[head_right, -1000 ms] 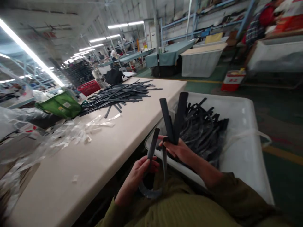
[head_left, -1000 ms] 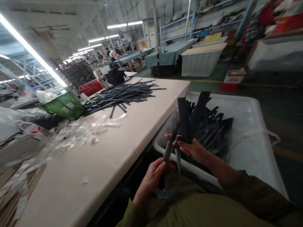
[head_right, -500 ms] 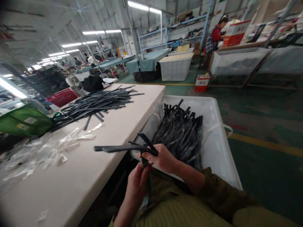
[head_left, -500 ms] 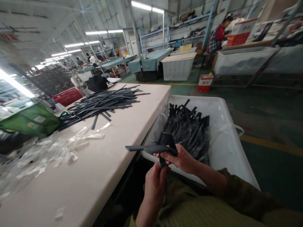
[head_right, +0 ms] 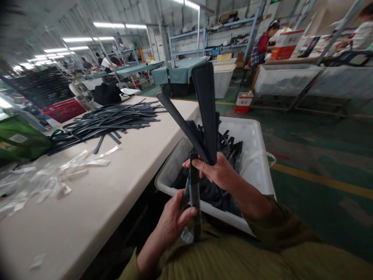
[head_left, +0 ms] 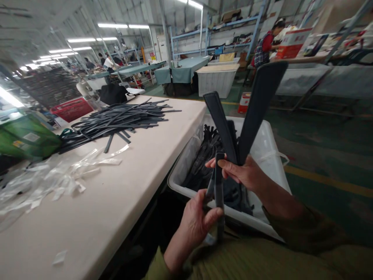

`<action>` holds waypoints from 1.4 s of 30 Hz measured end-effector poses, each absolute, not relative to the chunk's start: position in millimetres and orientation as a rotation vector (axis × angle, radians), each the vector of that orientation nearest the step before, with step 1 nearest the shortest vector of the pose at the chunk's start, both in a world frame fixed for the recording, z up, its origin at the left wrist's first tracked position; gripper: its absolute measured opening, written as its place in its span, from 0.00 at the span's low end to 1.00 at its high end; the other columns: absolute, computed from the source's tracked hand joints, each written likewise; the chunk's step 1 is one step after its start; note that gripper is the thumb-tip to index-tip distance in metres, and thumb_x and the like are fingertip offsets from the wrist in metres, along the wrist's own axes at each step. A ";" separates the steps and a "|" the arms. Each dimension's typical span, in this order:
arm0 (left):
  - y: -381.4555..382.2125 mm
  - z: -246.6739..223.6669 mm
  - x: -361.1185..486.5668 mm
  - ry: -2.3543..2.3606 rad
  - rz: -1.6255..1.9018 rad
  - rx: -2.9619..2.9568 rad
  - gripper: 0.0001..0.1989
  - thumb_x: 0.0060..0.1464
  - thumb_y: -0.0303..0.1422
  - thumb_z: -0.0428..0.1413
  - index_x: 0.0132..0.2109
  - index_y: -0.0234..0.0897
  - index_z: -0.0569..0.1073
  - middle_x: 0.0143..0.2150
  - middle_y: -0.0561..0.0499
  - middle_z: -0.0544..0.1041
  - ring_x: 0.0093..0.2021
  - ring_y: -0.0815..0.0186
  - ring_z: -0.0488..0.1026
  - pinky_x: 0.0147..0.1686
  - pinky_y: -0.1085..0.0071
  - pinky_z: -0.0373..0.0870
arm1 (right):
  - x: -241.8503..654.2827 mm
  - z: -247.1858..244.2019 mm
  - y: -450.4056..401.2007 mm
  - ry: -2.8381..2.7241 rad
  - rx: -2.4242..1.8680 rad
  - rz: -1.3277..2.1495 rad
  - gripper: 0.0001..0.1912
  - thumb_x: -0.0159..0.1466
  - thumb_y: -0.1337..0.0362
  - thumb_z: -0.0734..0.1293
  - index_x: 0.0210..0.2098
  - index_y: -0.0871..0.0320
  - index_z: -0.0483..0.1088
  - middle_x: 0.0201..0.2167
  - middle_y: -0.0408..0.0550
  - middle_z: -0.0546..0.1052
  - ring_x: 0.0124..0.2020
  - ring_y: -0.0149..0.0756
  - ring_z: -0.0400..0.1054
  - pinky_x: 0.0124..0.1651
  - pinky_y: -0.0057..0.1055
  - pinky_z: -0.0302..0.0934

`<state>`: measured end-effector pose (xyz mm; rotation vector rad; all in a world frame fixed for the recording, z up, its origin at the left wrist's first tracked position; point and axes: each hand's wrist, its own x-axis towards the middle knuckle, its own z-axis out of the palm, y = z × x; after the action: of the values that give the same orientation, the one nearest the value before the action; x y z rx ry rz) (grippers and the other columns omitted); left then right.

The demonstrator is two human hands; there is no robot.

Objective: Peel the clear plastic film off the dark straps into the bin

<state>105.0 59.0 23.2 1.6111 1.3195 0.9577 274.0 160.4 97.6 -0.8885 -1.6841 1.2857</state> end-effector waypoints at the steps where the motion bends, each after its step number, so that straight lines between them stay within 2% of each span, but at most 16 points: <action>1: 64.0 29.4 104.3 1.313 1.011 1.589 0.21 0.58 0.48 0.56 0.49 0.36 0.71 0.38 0.50 0.77 0.37 0.63 0.72 0.38 0.70 0.66 | 268.5 97.0 158.9 -1.694 -0.885 1.323 0.18 0.63 0.50 0.69 0.36 0.59 0.81 0.31 0.51 0.81 0.16 0.24 0.58 0.14 0.24 0.46; 2: 68.7 35.0 104.2 1.304 1.063 1.562 0.20 0.59 0.47 0.55 0.50 0.36 0.71 0.38 0.50 0.77 0.38 0.63 0.71 0.39 0.70 0.66 | 263.3 95.4 157.1 -1.705 -0.882 1.365 0.19 0.63 0.49 0.69 0.36 0.59 0.81 0.30 0.50 0.80 0.16 0.25 0.60 0.14 0.24 0.47; 5: 77.9 44.5 105.9 1.270 1.154 1.474 0.15 0.64 0.42 0.49 0.42 0.36 0.73 0.36 0.50 0.76 0.37 0.64 0.71 0.39 0.71 0.66 | 253.7 88.0 152.6 -1.726 -0.863 1.420 0.21 0.63 0.47 0.69 0.37 0.60 0.80 0.30 0.50 0.80 0.18 0.27 0.62 0.15 0.23 0.50; 8: 76.7 41.3 107.7 1.246 1.126 1.495 0.16 0.66 0.39 0.46 0.38 0.36 0.73 0.36 0.50 0.75 0.38 0.64 0.71 0.41 0.71 0.65 | 255.1 81.9 152.2 -1.766 -0.855 1.380 0.21 0.63 0.47 0.69 0.38 0.60 0.80 0.32 0.51 0.80 0.19 0.27 0.62 0.15 0.23 0.50; 14: 62.3 16.7 114.1 1.249 0.977 1.591 0.14 0.66 0.37 0.45 0.38 0.38 0.72 0.35 0.52 0.74 0.37 0.66 0.72 0.40 0.71 0.66 | 275.7 79.9 155.5 -1.697 -0.980 1.241 0.23 0.63 0.46 0.68 0.36 0.61 0.81 0.18 0.42 0.69 0.14 0.24 0.54 0.15 0.24 0.45; 19: 62.4 6.7 122.6 1.359 0.892 1.638 0.12 0.65 0.37 0.47 0.38 0.39 0.73 0.34 0.51 0.76 0.37 0.63 0.74 0.40 0.68 0.67 | 293.7 87.4 162.1 -1.732 -1.039 1.105 0.24 0.64 0.45 0.67 0.37 0.61 0.80 0.17 0.43 0.69 0.13 0.25 0.54 0.16 0.26 0.44; 21: 63.7 4.7 120.0 1.416 0.938 1.613 0.11 0.63 0.39 0.50 0.42 0.39 0.74 0.37 0.49 0.78 0.39 0.61 0.75 0.42 0.66 0.69 | 298.7 95.8 171.6 -1.722 -1.036 1.000 0.22 0.65 0.46 0.67 0.38 0.60 0.80 0.20 0.45 0.73 0.13 0.24 0.53 0.16 0.27 0.45; 24: 61.3 -3.6 106.2 1.442 1.099 1.510 0.18 0.61 0.42 0.52 0.53 0.39 0.72 0.47 0.46 0.78 0.47 0.59 0.75 0.49 0.62 0.70 | 305.1 111.1 195.0 -1.659 -1.057 0.732 0.20 0.66 0.49 0.67 0.38 0.61 0.80 0.29 0.51 0.79 0.15 0.24 0.54 0.17 0.28 0.48; 29: 39.4 -37.3 72.0 1.526 1.210 1.173 0.22 0.62 0.46 0.51 0.57 0.39 0.68 0.55 0.42 0.76 0.51 0.59 0.76 0.52 0.61 0.71 | 316.5 124.7 243.4 -1.642 -1.177 0.395 0.19 0.67 0.55 0.66 0.41 0.65 0.81 0.19 0.45 0.73 0.18 0.29 0.63 0.23 0.27 0.56; 31: 24.5 -56.5 59.6 1.565 1.217 1.059 0.25 0.61 0.49 0.51 0.59 0.39 0.68 0.55 0.42 0.76 0.51 0.58 0.76 0.52 0.61 0.72 | 319.1 124.4 262.0 -1.620 -1.231 0.319 0.17 0.67 0.58 0.66 0.43 0.66 0.80 0.22 0.48 0.76 0.21 0.29 0.66 0.26 0.27 0.58; 34: -1.8 -88.3 43.7 1.688 1.249 0.910 0.28 0.58 0.52 0.52 0.58 0.40 0.68 0.55 0.42 0.77 0.52 0.55 0.76 0.55 0.57 0.70 | 317.2 116.5 291.5 -1.591 -1.276 0.314 0.18 0.69 0.59 0.64 0.47 0.66 0.78 0.40 0.55 0.81 0.26 0.27 0.68 0.29 0.25 0.59; 36: -19.0 -108.8 34.2 1.767 1.270 0.826 0.30 0.57 0.54 0.52 0.58 0.39 0.68 0.55 0.42 0.77 0.53 0.54 0.76 0.57 0.56 0.68 | 313.0 103.5 313.3 -1.615 -1.315 0.378 0.20 0.69 0.58 0.62 0.50 0.66 0.76 0.46 0.56 0.80 0.27 0.26 0.69 0.29 0.24 0.59; 37: -26.6 -118.2 29.7 1.799 1.277 0.791 0.31 0.56 0.55 0.52 0.57 0.38 0.68 0.54 0.42 0.77 0.54 0.53 0.75 0.58 0.56 0.67 | 310.7 94.0 324.3 -1.632 -1.348 0.419 0.21 0.69 0.56 0.62 0.51 0.67 0.76 0.45 0.56 0.80 0.26 0.27 0.70 0.29 0.24 0.59; 39: -39.0 -134.3 22.1 1.848 1.283 0.742 0.33 0.54 0.57 0.52 0.56 0.37 0.69 0.53 0.41 0.77 0.55 0.52 0.74 0.59 0.56 0.67 | 306.6 69.4 344.5 -1.651 -1.439 0.486 0.22 0.68 0.55 0.63 0.49 0.69 0.76 0.35 0.55 0.81 0.23 0.29 0.70 0.29 0.25 0.61; 41: -47.1 -145.5 17.2 1.888 1.290 0.698 0.34 0.52 0.59 0.53 0.54 0.37 0.70 0.52 0.41 0.78 0.55 0.51 0.74 0.59 0.57 0.67 | 303.5 40.1 358.1 -1.647 -1.532 0.507 0.21 0.67 0.57 0.65 0.47 0.71 0.76 0.26 0.52 0.80 0.20 0.32 0.70 0.30 0.28 0.63; 42: -49.7 -149.2 16.1 1.899 1.295 0.680 0.34 0.51 0.59 0.53 0.53 0.37 0.70 0.51 0.41 0.78 0.55 0.51 0.74 0.59 0.58 0.68 | 302.0 24.9 361.3 -1.650 -1.563 0.511 0.21 0.67 0.58 0.66 0.49 0.70 0.75 0.25 0.51 0.80 0.20 0.33 0.70 0.32 0.30 0.65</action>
<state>16.1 -49.7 -149.2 0.6795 1.8993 1.2951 302.0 361.3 24.9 -1.5635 -1.6497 0.5106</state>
